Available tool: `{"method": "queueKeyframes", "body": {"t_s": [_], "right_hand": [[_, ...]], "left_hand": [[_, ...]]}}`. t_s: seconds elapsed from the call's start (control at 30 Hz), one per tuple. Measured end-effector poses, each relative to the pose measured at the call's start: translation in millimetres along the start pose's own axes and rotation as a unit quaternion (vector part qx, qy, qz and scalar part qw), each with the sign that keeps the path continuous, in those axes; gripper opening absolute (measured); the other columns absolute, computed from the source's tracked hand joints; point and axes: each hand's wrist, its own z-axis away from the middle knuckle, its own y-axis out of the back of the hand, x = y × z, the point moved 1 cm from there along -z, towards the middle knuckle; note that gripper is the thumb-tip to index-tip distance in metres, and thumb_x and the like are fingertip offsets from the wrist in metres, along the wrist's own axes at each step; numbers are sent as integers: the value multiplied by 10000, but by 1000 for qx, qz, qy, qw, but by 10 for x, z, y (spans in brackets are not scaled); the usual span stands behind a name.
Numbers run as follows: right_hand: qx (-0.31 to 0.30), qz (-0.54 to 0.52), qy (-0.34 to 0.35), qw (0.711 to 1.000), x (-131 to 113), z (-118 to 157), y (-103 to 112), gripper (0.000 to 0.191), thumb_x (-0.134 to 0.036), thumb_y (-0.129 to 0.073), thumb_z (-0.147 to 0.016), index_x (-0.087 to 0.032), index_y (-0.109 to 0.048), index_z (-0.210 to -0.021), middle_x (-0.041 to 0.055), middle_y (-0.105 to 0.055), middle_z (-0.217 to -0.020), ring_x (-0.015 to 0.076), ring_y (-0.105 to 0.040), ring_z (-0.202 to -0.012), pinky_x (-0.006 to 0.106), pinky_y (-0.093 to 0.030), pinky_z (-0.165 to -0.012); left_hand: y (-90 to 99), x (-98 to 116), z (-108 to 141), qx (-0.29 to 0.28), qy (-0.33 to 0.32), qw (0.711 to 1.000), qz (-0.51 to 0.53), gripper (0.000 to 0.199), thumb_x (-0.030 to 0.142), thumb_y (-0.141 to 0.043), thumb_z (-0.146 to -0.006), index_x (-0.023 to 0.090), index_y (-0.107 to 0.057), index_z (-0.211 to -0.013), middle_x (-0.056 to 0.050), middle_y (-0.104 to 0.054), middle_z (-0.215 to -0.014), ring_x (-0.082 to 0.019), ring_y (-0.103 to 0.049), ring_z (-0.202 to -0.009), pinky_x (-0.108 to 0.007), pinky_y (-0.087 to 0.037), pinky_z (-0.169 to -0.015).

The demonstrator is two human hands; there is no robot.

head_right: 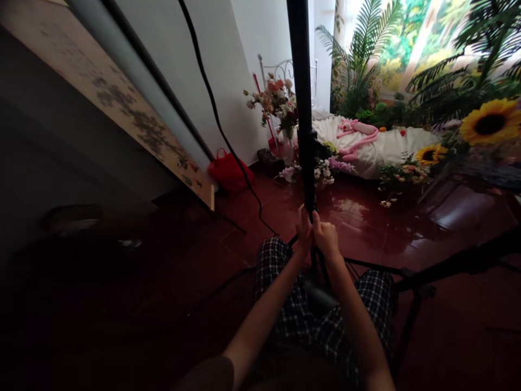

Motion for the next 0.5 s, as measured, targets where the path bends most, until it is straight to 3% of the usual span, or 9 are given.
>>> {"method": "queueKeyframes", "body": {"t_s": [0.1, 0.2, 0.27, 0.37, 0.5], "right_hand": [[31, -57, -53, 997, 208, 280, 123, 833, -822, -242, -892, -203, -624, -485, 55, -584, -438, 137, -568, -416, 233, -414, -484], [77, -71, -88, 991, 498, 562, 383, 833, -868, -295, -838, -189, -610, -473, 57, -571, -431, 136, -545, -404, 244, -396, -464], [118, -60, -120, 984, 684, 740, 668, 808, -886, -349, -802, -188, -600, -482, 52, -558, -430, 134, -529, -403, 251, -384, -455], [216, -52, -151, 963, 867, 1011, 1252, 731, -861, -422, -792, -200, -597, -534, 42, -544, -451, 135, -501, -410, 270, -379, -455], [360, -37, -163, 918, 921, 1377, 2102, 540, -750, -476, -836, -256, -571, -638, 67, -577, -553, 174, -516, -469, 327, -418, -488]], "left_hand": [[112, -280, 717, 53, -15, 996, -66, 349, 390, -459, -957, 164, -573, -1198, -159, -616, -1239, -243, -568, -1202, -429, -430, -1071], [79, -571, 1399, -29, 8, 996, -87, 279, 297, -517, -899, 160, -573, -1134, -138, -622, -1108, -244, -607, -1066, -450, -489, -981], [-57, -629, 1656, -123, 23, 989, -81, 210, 253, -524, -879, 166, -588, -1058, -110, -628, -1030, -227, -618, -987, -434, -510, -930], [-424, -406, 1682, -254, -8, 965, -57, 195, 284, -529, -899, 169, -597, -1042, -96, -639, -1007, -218, -616, -968, -421, -505, -923], [-1092, 297, 1414, -353, -97, 930, 12, 272, 385, -541, -925, 177, -600, -1091, -108, -655, -1059, -225, -612, -1008, -426, -470, -978]]}}
